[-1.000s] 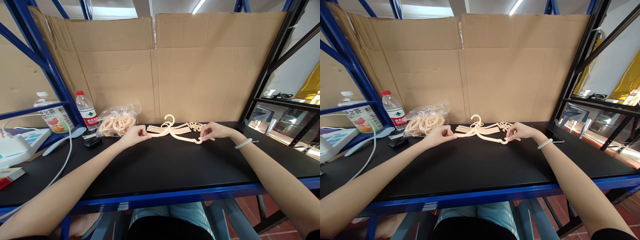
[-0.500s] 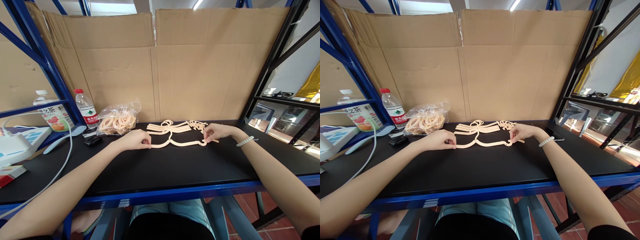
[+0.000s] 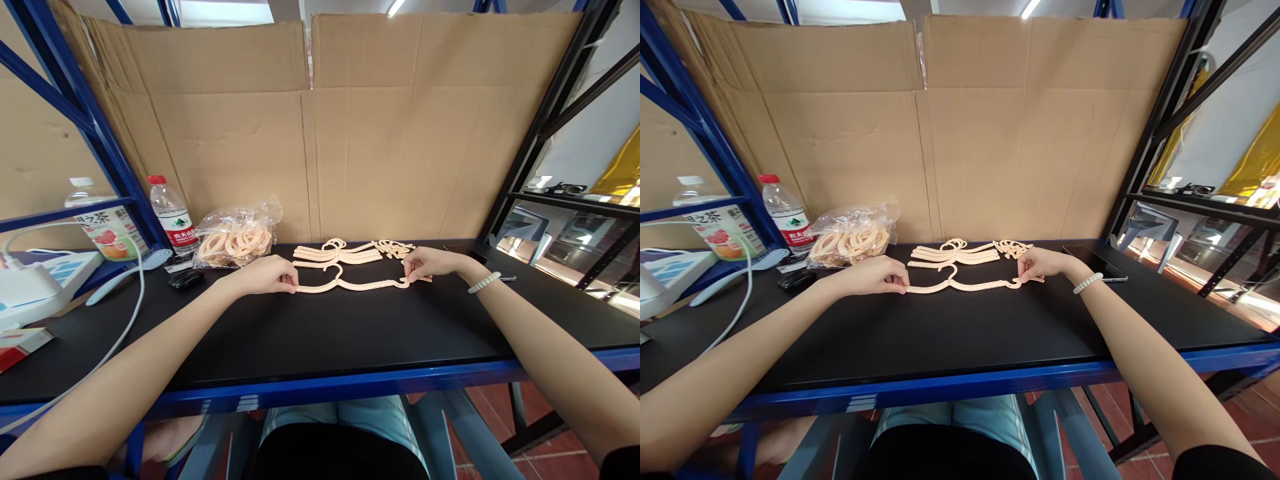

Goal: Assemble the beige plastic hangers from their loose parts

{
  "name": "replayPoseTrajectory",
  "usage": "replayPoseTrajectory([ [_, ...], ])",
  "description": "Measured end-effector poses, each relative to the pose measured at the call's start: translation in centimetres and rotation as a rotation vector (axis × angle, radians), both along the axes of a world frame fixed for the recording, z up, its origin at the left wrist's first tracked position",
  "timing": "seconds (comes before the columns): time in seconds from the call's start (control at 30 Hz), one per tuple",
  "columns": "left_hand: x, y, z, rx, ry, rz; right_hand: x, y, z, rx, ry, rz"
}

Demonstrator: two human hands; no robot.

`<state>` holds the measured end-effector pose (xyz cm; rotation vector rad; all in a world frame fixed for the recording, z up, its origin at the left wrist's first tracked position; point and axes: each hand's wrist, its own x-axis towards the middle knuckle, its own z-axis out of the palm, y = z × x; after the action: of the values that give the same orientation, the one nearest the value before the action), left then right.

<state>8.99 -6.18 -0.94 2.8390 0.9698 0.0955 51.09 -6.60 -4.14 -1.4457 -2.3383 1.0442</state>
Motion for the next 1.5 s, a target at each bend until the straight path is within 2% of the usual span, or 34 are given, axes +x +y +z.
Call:
replayPoseTrajectory([
  [0.37,0.1,1.2,-1.6,0.273,-0.003,0.058,-0.6,0.1,-0.3,0.176,-0.058,-0.063],
  [0.63,-0.2,1.1,-1.6,0.295,0.014,0.093,-1.2,-0.4,0.2,0.196,-0.078,-0.096],
  [0.83,-0.2,0.7,-1.1,0.292,0.013,0.119,-1.1,-0.4,0.5,0.348,-0.148,-0.107],
  [0.9,-0.2,0.6,-0.9,0.304,-0.003,0.136,-0.8,-0.1,0.4,0.45,-0.154,-0.16],
  [1.1,-0.8,0.7,-0.3,0.364,-0.021,0.209,0.3,0.4,0.4,0.722,-0.162,-0.443],
  [1.23,-1.2,0.8,-0.1,0.4,0.002,0.227,0.4,0.3,0.5,0.792,-0.144,-0.57],
  [1.37,-1.2,0.8,0.2,0.396,0.022,0.174,0.3,0.1,0.6,0.82,-0.112,-0.641],
  [1.5,-0.4,-0.5,1.8,0.378,-0.011,0.134,-0.7,-0.6,1.1,0.863,-0.038,-0.675],
])
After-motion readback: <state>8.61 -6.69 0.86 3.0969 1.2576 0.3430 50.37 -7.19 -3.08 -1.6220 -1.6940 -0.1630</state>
